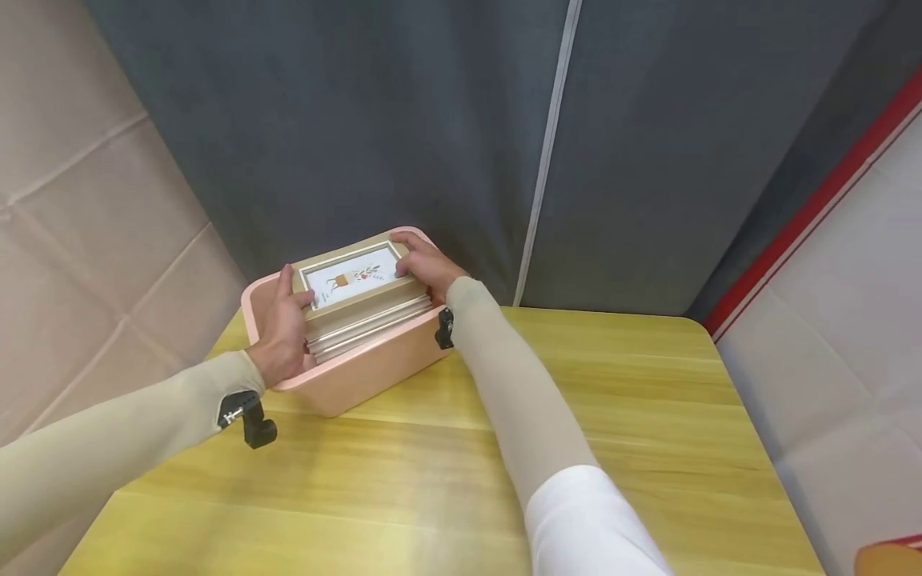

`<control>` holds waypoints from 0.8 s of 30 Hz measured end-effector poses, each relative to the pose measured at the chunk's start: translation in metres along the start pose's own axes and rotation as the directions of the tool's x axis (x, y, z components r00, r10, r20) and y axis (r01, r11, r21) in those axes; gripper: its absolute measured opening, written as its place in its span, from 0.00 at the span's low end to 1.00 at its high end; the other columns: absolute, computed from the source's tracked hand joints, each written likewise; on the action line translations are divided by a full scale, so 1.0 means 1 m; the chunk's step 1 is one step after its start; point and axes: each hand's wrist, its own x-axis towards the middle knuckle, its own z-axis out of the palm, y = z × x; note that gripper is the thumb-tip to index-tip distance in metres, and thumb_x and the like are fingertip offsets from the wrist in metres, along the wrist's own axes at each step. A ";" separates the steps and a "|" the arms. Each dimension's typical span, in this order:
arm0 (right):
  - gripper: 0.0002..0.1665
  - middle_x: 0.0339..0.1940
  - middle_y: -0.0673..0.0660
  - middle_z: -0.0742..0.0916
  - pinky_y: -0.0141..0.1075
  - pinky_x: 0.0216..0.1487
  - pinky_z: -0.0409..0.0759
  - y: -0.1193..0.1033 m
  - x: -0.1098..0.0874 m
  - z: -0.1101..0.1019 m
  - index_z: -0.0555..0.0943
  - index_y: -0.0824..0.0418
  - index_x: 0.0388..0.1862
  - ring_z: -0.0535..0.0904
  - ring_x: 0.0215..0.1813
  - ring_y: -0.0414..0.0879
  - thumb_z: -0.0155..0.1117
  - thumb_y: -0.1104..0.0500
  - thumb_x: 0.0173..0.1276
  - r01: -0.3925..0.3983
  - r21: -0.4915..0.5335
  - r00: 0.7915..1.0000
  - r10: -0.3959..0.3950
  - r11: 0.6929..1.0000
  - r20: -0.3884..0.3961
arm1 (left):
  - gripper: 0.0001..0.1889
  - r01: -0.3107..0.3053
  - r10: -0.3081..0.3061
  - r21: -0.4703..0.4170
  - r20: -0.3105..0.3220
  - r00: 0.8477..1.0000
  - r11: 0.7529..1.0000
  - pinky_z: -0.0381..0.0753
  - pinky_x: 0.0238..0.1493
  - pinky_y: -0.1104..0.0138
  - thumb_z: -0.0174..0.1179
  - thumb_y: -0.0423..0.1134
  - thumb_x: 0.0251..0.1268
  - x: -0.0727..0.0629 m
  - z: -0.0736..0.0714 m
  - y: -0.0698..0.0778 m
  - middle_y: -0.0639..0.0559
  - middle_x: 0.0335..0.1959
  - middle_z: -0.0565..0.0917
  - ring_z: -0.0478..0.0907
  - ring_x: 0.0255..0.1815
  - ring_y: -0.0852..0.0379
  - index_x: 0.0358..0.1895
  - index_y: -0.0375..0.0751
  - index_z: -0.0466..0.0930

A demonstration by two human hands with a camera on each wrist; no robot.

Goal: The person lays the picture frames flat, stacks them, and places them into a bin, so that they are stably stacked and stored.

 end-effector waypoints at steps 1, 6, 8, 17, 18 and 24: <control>0.50 0.80 0.53 0.67 0.50 0.74 0.67 0.000 0.000 0.000 0.66 0.44 0.82 0.67 0.73 0.56 0.58 0.71 0.61 0.000 -0.011 1.000 0.000 1.000 0.003 | 0.39 -0.002 0.002 0.021 -0.006 1.000 1.000 0.55 0.86 0.55 0.40 0.42 0.84 0.001 0.001 0.000 0.66 0.89 0.34 0.48 0.87 0.55 0.84 0.84 0.33; 0.54 0.81 0.55 0.65 0.45 0.76 0.65 0.004 0.003 0.000 0.62 0.50 0.85 0.67 0.71 0.55 0.59 0.73 0.57 0.009 -0.051 1.000 -0.008 0.999 0.016 | 0.42 0.005 -0.003 0.087 -0.022 1.000 0.996 0.58 0.84 0.51 0.42 0.38 0.79 0.004 0.005 -0.001 0.50 0.89 0.46 0.57 0.83 0.47 0.87 0.74 0.33; 0.54 0.82 0.54 0.64 0.45 0.76 0.66 0.006 0.004 0.000 0.62 0.50 0.85 0.68 0.71 0.54 0.59 0.73 0.57 0.002 -0.055 1.000 -0.001 0.998 0.017 | 0.44 0.014 -0.013 0.078 -0.013 1.000 0.997 0.63 0.81 0.49 0.43 0.35 0.78 0.005 0.006 -0.002 0.45 0.87 0.52 0.62 0.79 0.43 0.87 0.71 0.33; 0.54 0.87 0.51 0.59 0.53 0.85 0.54 0.008 0.005 0.001 0.59 0.43 0.86 0.56 0.84 0.55 0.64 0.68 0.62 -0.056 -0.082 0.998 0.057 0.995 0.017 | 0.46 0.063 -0.063 0.028 -0.001 0.998 0.998 0.74 0.74 0.54 0.51 0.39 0.76 0.010 0.007 -0.005 0.45 0.84 0.53 0.70 0.73 0.45 0.87 0.68 0.34; 0.54 0.88 0.50 0.58 0.55 0.86 0.52 0.008 0.004 0.001 0.59 0.40 0.86 0.53 0.86 0.55 0.65 0.66 0.64 -0.070 -0.084 0.997 0.071 0.994 0.013 | 0.46 0.071 -0.071 0.012 -0.001 0.997 0.997 0.74 0.73 0.54 0.51 0.40 0.76 0.011 0.007 -0.004 0.46 0.85 0.51 0.70 0.73 0.45 0.87 0.69 0.34; 0.50 0.90 0.53 0.55 0.65 0.85 0.50 0.005 0.000 0.001 0.56 0.34 0.86 0.48 0.89 0.62 0.64 0.61 0.71 -0.130 -0.009 0.991 0.130 0.991 0.037 | 0.47 0.080 -0.082 -0.074 -0.024 0.996 0.994 0.76 0.74 0.53 0.53 0.42 0.74 0.013 0.011 -0.003 0.48 0.87 0.47 0.75 0.72 0.39 0.87 0.70 0.34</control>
